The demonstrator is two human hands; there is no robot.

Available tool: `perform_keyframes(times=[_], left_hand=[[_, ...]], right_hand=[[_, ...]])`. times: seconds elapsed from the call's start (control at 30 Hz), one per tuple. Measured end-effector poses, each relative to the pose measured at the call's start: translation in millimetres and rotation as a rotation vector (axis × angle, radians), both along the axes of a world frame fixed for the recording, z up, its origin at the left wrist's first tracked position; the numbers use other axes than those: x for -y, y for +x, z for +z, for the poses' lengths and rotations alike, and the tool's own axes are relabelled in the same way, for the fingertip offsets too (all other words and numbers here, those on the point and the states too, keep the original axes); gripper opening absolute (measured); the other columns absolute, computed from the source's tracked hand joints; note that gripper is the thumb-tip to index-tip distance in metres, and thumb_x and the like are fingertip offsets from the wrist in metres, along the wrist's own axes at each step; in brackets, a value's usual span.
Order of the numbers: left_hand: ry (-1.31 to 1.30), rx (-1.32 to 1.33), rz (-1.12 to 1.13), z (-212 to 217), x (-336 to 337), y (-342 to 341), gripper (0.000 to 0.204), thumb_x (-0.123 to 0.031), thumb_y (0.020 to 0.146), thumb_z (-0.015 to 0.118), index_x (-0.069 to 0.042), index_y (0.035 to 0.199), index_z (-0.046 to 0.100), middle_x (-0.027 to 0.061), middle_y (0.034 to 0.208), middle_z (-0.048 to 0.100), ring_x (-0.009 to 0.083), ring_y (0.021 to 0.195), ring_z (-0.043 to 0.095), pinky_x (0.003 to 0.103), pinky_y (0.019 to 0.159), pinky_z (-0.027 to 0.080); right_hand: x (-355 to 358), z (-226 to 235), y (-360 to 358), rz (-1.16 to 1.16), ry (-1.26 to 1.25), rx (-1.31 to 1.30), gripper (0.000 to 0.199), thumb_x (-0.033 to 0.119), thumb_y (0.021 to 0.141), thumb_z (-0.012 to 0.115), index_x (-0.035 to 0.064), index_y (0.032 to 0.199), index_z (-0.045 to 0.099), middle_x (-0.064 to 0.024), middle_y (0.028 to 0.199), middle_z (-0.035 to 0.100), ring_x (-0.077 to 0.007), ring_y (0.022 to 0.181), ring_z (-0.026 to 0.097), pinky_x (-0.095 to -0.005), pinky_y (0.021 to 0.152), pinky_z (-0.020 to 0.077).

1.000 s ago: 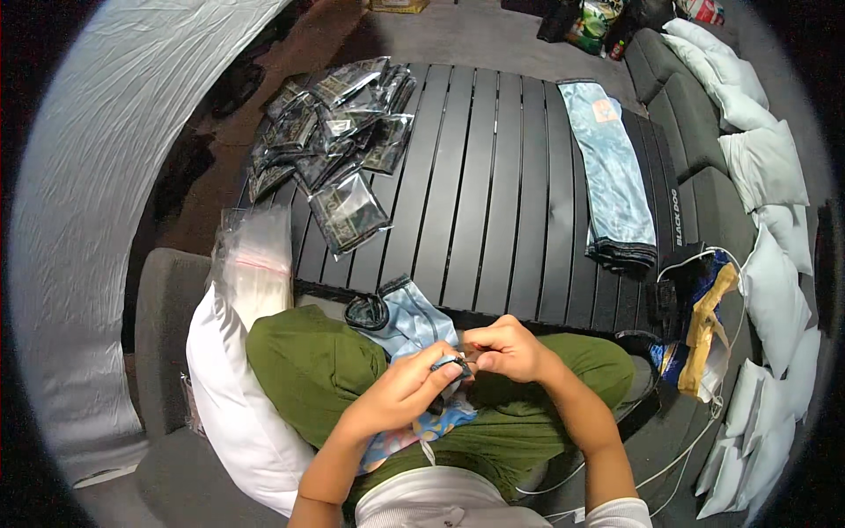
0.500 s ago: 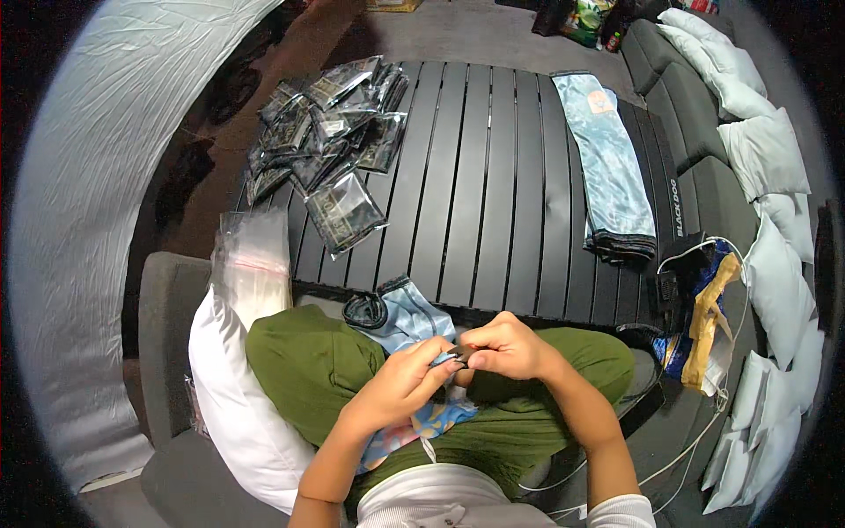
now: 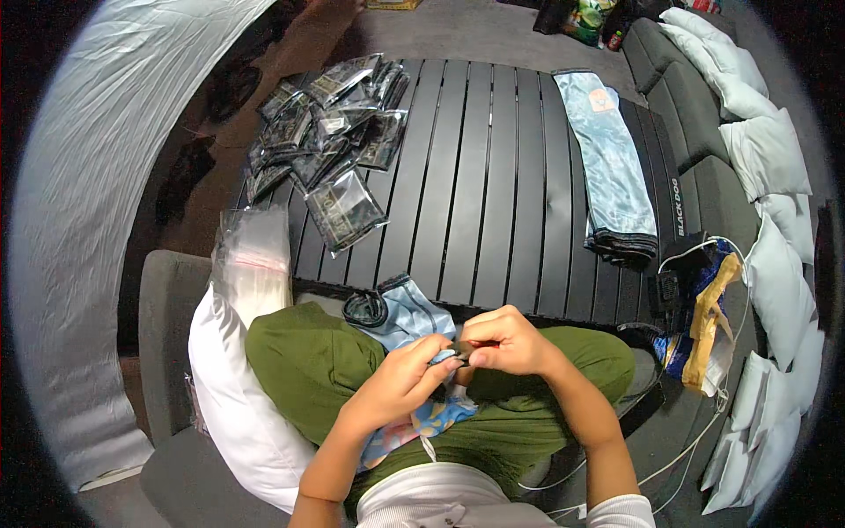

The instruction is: Trimming loose threads from garments using scissors and then folding them.

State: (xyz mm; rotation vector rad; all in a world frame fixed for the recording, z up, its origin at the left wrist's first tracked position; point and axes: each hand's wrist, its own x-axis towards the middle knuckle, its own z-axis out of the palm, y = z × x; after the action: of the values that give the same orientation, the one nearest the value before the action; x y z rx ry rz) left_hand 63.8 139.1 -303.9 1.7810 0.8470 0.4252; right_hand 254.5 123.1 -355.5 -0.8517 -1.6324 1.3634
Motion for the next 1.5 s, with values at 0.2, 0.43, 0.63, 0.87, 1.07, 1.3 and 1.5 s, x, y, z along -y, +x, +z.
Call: perform_keyframes(times=[0.2,0.43,0.63,0.87,1.07,1.3,1.5], left_hand=[[-0.031,0.003,0.001,0,-1,-2,0.011,-0.011,0.084,0.052,0.000,0.085,0.050,0.0099,0.067,0.047,0.0163,0.059,0.045,0.028,0.056,0.038],[-0.004,0.005,-0.046,-4,-1,-2,0.010,-0.010,0.082,0.054,-0.001,0.087,0.051,0.0095,0.067,0.049,0.0175,0.059,0.046,0.028,0.056,0.038],[-0.014,-0.014,-0.062,-1,-2,-2,0.011,-0.010,0.082,0.055,-0.001,0.088,0.052,0.0100,0.068,0.051,0.0183,0.060,0.049,0.028,0.057,0.040],[-0.051,-0.004,-0.048,3,-3,2,0.013,-0.013,0.082,0.056,-0.001,0.084,0.054,0.0092,0.069,0.054,0.0178,0.061,0.052,0.028,0.058,0.041],[-0.061,0.007,-0.022,2,-1,0,0.012,-0.013,0.082,0.057,-0.001,0.083,0.055,0.0086,0.070,0.055,0.0170,0.062,0.052,0.027,0.059,0.042],[-0.006,0.000,-0.031,1,-1,-1,0.012,-0.011,0.080,0.058,0.000,0.082,0.054,0.0089,0.066,0.053,0.0174,0.058,0.050,0.028,0.054,0.040],[0.038,-0.012,-0.058,-3,-1,0,0.011,-0.011,0.080,0.058,0.000,0.082,0.054,0.0093,0.065,0.051,0.0187,0.056,0.049,0.029,0.052,0.039]], right_hand=[[0,2,3,-0.001,-0.009,0.001,0.056,0.053,0.080,0.051,0.0000,0.061,0.044,-0.0070,0.053,0.036,-0.0178,0.044,0.037,-0.0290,0.042,0.0292],[2,-2,4,-0.018,0.079,0.057,0.052,0.047,0.079,0.054,0.0011,0.059,0.041,-0.0074,0.050,0.033,-0.0205,0.042,0.033,-0.0298,0.040,0.0275],[2,-2,5,-0.028,0.139,0.114,0.045,0.034,0.077,0.061,0.0022,0.056,0.037,-0.0071,0.049,0.032,-0.0202,0.040,0.032,-0.0303,0.039,0.0261],[-1,-2,10,-0.068,0.041,0.052,0.049,0.037,0.080,0.057,0.0022,0.054,0.033,-0.0066,0.048,0.029,-0.0184,0.040,0.030,-0.0304,0.039,0.0246],[-2,0,18,-0.050,0.039,0.066,0.054,0.047,0.080,0.052,0.0019,0.055,0.036,-0.0069,0.049,0.032,-0.0189,0.042,0.031,-0.0295,0.040,0.0260],[-1,2,14,-0.020,0.159,0.180,0.042,0.035,0.073,0.065,0.0036,0.056,0.042,-0.0079,0.047,0.038,-0.0223,0.039,0.038,-0.0312,0.039,0.0291],[0,1,13,-0.040,0.218,0.242,0.041,0.034,0.074,0.065,0.0048,0.054,0.044,-0.0067,0.045,0.040,-0.0222,0.038,0.041,-0.0318,0.038,0.0300]])
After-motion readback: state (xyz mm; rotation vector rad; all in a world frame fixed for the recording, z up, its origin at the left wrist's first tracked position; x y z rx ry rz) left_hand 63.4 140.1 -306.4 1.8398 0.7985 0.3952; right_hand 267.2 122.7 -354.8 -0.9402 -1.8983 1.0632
